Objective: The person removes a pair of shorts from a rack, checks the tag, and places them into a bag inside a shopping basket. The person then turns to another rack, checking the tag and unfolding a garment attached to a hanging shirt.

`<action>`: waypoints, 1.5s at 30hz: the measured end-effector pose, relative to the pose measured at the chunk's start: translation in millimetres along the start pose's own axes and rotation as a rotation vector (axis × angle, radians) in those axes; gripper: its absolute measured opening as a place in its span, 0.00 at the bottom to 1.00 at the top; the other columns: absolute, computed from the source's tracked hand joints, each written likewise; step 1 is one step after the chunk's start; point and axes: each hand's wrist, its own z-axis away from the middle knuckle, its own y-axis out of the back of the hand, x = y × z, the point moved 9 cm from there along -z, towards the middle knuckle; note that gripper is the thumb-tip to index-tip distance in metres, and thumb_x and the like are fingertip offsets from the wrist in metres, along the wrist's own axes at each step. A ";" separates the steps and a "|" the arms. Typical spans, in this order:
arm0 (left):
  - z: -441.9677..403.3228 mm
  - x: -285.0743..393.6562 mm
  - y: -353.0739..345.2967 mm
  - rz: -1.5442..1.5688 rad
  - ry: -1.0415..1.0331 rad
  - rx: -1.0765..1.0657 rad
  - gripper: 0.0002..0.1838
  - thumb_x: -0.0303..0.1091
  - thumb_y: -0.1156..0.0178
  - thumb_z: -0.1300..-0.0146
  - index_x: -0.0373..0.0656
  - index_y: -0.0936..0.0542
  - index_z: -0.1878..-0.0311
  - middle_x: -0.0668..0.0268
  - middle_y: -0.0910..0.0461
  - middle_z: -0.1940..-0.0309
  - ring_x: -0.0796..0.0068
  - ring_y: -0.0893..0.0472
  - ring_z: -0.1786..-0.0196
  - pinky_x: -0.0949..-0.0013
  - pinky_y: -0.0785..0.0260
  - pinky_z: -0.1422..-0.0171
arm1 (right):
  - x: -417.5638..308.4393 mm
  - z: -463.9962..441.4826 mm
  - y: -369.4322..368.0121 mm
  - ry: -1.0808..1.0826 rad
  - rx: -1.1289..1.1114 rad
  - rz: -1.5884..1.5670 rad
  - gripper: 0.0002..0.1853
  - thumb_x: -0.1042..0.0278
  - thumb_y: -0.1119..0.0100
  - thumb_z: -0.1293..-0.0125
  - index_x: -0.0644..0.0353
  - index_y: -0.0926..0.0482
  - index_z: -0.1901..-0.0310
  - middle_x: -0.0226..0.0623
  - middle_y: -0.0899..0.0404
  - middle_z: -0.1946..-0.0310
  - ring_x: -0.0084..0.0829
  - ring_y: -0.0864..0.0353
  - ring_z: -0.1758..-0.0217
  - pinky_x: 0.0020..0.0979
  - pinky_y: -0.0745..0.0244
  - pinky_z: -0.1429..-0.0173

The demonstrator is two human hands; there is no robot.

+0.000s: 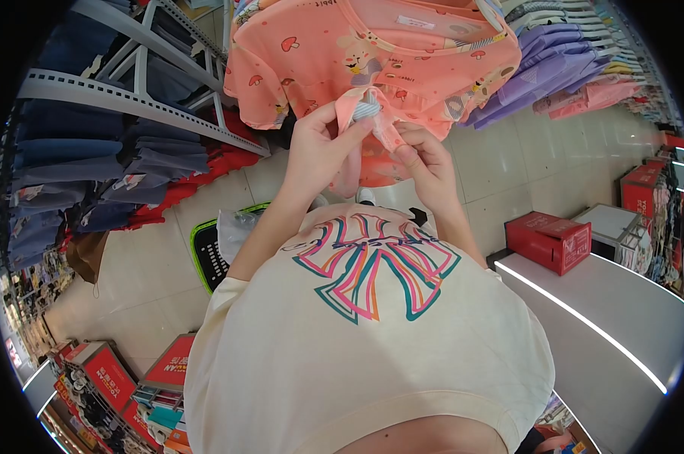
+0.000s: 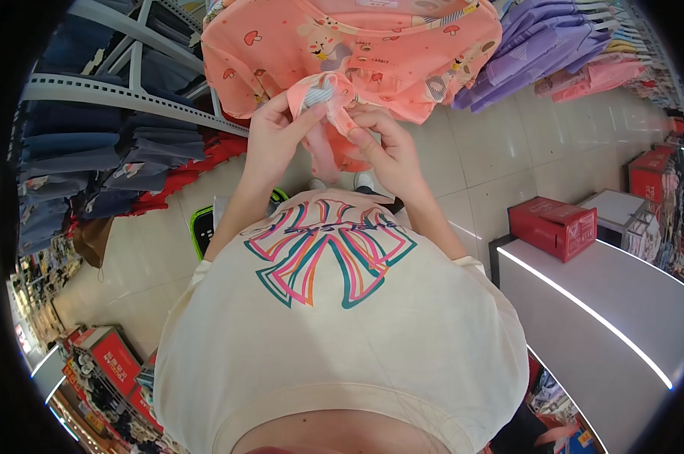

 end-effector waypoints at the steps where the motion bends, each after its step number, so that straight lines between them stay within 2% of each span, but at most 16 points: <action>1: 0.2 0.1 0.3 0.007 -0.006 -0.001 0.14 0.25 0.41 0.46 0.34 0.25 0.55 0.69 0.23 0.65 0.87 0.28 0.64 0.81 0.35 0.61 | -0.5 -0.3 -0.1 0.006 0.000 -0.004 0.05 0.74 0.51 0.39 0.64 0.28 0.62 0.34 0.29 0.57 0.24 0.32 0.53 0.25 0.38 0.49; 5: 1.3 2.3 1.4 0.015 -0.053 0.000 0.15 0.24 0.42 0.46 0.34 0.25 0.54 0.68 0.23 0.64 0.86 0.27 0.64 0.81 0.34 0.60 | 1.8 0.1 0.5 0.022 -0.043 0.070 0.06 0.75 0.54 0.37 0.66 0.29 0.60 0.41 0.29 0.53 0.26 0.30 0.52 0.27 0.35 0.48; 8: 0.7 2.4 3.6 0.046 -0.076 0.017 0.15 0.23 0.42 0.46 0.34 0.26 0.53 0.67 0.23 0.64 0.85 0.26 0.63 0.80 0.33 0.59 | 0.5 -0.8 -0.3 0.004 -0.027 0.002 0.05 0.75 0.52 0.38 0.64 0.28 0.61 0.34 0.28 0.58 0.23 0.32 0.56 0.25 0.38 0.50; 17: 3.3 8.7 11.4 0.048 -0.061 0.082 0.13 0.24 0.43 0.45 0.33 0.25 0.55 0.66 0.22 0.68 0.82 0.24 0.66 0.79 0.31 0.61 | -4.4 -2.0 -0.1 -0.024 -0.051 -0.010 0.05 0.75 0.53 0.37 0.64 0.30 0.61 0.33 0.29 0.59 0.18 0.31 0.60 0.20 0.30 0.57; 23: 2.5 14.4 23.3 0.026 -0.126 0.133 0.10 0.26 0.43 0.45 0.34 0.24 0.59 0.67 0.22 0.70 0.83 0.25 0.69 0.79 0.32 0.64 | -3.0 -2.6 2.8 -0.074 -0.036 -0.066 0.04 0.75 0.53 0.37 0.64 0.31 0.62 0.32 0.30 0.61 0.18 0.31 0.62 0.22 0.28 0.58; 32: 7.3 22.7 57.6 0.052 -0.174 0.314 0.10 0.30 0.45 0.41 0.34 0.24 0.59 0.67 0.22 0.67 0.84 0.25 0.66 0.80 0.33 0.63 | 4.3 -4.9 15.3 -0.083 -0.005 -0.059 0.07 0.73 0.53 0.37 0.66 0.30 0.59 0.31 0.28 0.69 0.18 0.30 0.64 0.22 0.28 0.59; 35: 10.9 30.0 66.0 0.048 -0.218 0.374 0.12 0.34 0.47 0.39 0.34 0.24 0.59 0.68 0.22 0.66 0.85 0.26 0.65 0.80 0.33 0.61 | 7.5 -6.1 21.0 -0.105 0.025 -0.049 0.08 0.71 0.52 0.36 0.65 0.29 0.59 0.31 0.27 0.70 0.18 0.30 0.66 0.22 0.31 0.58; 38: 11.1 25.2 75.5 0.117 -0.205 0.352 0.15 0.37 0.52 0.36 0.33 0.26 0.56 0.64 0.24 0.59 0.79 0.25 0.58 0.76 0.34 0.52 | 11.2 -8.2 26.8 -0.132 0.053 -0.056 0.08 0.69 0.52 0.36 0.64 0.29 0.60 0.30 0.26 0.71 0.18 0.29 0.67 0.21 0.33 0.58; 41: 12.9 23.5 87.3 0.196 -0.200 0.430 0.17 0.38 0.54 0.35 0.33 0.27 0.55 0.62 0.25 0.57 0.76 0.26 0.55 0.74 0.36 0.48 | 11.3 -11.6 27.4 -0.125 0.074 -0.102 0.08 0.67 0.52 0.36 0.63 0.29 0.61 0.30 0.25 0.72 0.19 0.28 0.67 0.20 0.34 0.57; 45: 12.3 13.5 99.2 0.429 -0.136 0.466 0.19 0.41 0.57 0.34 0.34 0.30 0.51 0.60 0.27 0.53 0.71 0.28 0.50 0.69 0.39 0.44 | 13.2 -15.8 29.4 -0.140 0.099 -0.147 0.07 0.68 0.51 0.36 0.63 0.29 0.62 0.30 0.25 0.72 0.19 0.27 0.67 0.21 0.33 0.57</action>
